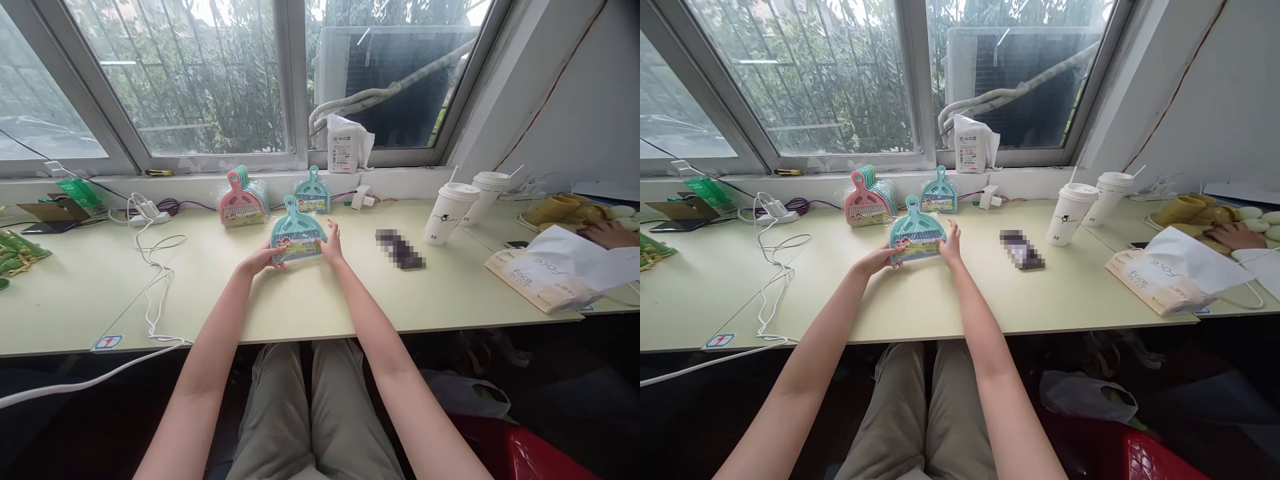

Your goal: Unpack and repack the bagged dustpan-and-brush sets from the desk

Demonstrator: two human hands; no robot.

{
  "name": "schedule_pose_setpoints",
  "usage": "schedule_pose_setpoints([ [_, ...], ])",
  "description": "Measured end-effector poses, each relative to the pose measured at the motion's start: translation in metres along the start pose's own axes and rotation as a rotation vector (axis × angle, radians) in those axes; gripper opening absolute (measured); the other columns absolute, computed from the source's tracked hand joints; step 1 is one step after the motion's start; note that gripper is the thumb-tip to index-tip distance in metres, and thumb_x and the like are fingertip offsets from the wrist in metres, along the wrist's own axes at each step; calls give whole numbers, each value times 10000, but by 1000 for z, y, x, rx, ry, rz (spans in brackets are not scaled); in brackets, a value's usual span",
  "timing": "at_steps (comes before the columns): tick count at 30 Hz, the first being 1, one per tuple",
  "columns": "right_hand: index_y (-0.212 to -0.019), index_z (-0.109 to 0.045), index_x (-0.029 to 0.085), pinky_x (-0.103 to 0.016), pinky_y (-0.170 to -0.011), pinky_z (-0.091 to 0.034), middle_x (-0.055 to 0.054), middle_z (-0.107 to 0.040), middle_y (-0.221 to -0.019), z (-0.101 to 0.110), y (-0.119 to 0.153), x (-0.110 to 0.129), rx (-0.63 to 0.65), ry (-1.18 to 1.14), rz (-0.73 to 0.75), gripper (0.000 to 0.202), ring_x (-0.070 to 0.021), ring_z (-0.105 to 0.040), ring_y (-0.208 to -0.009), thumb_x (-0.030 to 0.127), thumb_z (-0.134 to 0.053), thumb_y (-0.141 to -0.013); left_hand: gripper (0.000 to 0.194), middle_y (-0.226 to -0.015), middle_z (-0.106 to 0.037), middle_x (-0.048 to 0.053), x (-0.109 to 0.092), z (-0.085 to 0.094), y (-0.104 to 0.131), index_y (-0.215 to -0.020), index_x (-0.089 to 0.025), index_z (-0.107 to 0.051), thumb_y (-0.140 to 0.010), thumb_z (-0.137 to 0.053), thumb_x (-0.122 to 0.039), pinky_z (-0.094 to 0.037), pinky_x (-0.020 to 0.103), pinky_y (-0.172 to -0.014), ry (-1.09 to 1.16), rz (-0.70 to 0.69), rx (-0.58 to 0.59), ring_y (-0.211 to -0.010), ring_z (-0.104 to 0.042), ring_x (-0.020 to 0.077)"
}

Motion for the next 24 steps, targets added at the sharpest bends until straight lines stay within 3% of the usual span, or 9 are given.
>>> schedule_pose_setpoints([
  [3,-1131,-655,182,-452,-1031,-444,-92,-710,-1082,2,-6,-12,106,21,-194,544,-263,-627,-1126,101,-757,-602,596,-1053,-689,155,2,-3,-1,-1224,-190,-567,-723,-768,-443,-522,299,-456,11,1,-3,-540,-667,191],
  [6,-963,-720,174,-435,-985,-482,-48,-756,-869,6,-12,-17,63,14,-189,367,-259,-696,-970,132,-761,-600,736,-1086,-682,160,-3,-7,1,-1375,-217,-442,-761,-709,-523,-566,331,-567,75,-131,-54,-639,-695,207],
  [11,-1154,-658,141,-389,-905,-534,-109,-754,-967,11,-13,-18,-179,-7,-80,477,-229,-713,-901,173,-706,-680,1184,-1246,-615,150,-7,-14,2,-1535,-333,-87,-627,-845,-290,-548,361,-773,-30,-324,19,-900,-702,237],
  [13,-1185,-636,134,-375,-885,-542,-123,-748,-992,10,-13,-17,-186,12,-43,488,-228,-710,-907,180,-687,-702,1259,-1170,-654,124,-2,-12,-4,-1547,-293,-57,-576,-856,-229,-529,337,-761,-137,-354,-83,-835,-692,204],
  [14,-1190,-629,131,-370,-875,-544,-126,-745,-997,10,-12,-16,-174,22,-27,485,-229,-707,-911,183,-678,-710,1218,-1070,-687,95,0,-9,-8,-1550,-249,-90,-591,-841,-237,-518,322,-745,-195,-365,-175,-770,-678,180],
  [16,-1205,-608,128,-358,-847,-552,-136,-736,-1025,6,-11,-15,-131,24,10,486,-227,-700,-915,203,-666,-729,971,-840,-699,33,5,-1,-15,-1495,-162,-300,-662,-781,-292,-496,297,-708,-294,-375,-351,-666,-636,153],
  [19,-1255,-558,149,-333,-773,-566,-157,-691,-1146,-3,-9,-12,-51,0,77,520,-214,-694,-887,309,-651,-769,457,-761,-685,32,9,13,-21,-1125,-130,-646,-740,-686,-373,-478,280,-664,-359,-383,-434,-665,-626,163],
  [21,-1289,-533,172,-323,-730,-569,-165,-647,-1223,-11,-6,-10,12,8,102,557,-209,-689,-873,411,-622,-795,326,-804,-698,41,8,23,-19,-971,-146,-669,-762,-653,-396,-469,278,-647,-392,-375,-498,-664,-635,168],
  [24,-1376,-469,183,-313,-705,-574,-164,-612,-1264,-26,-1,-10,161,-1,136,703,-220,-684,-897,439,-659,-750,252,-815,-709,40,6,36,-12,-966,-172,-654,-796,-625,-354,-448,277,-661,-522,-322,-646,-678,-646,176],
])
Point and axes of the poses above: each hand's wrist, its own y-axis away from the middle knuckle, its own z-axis out of the back of the hand, x = y × z, the point moved 2 cm from there along -y, towards the middle knuckle
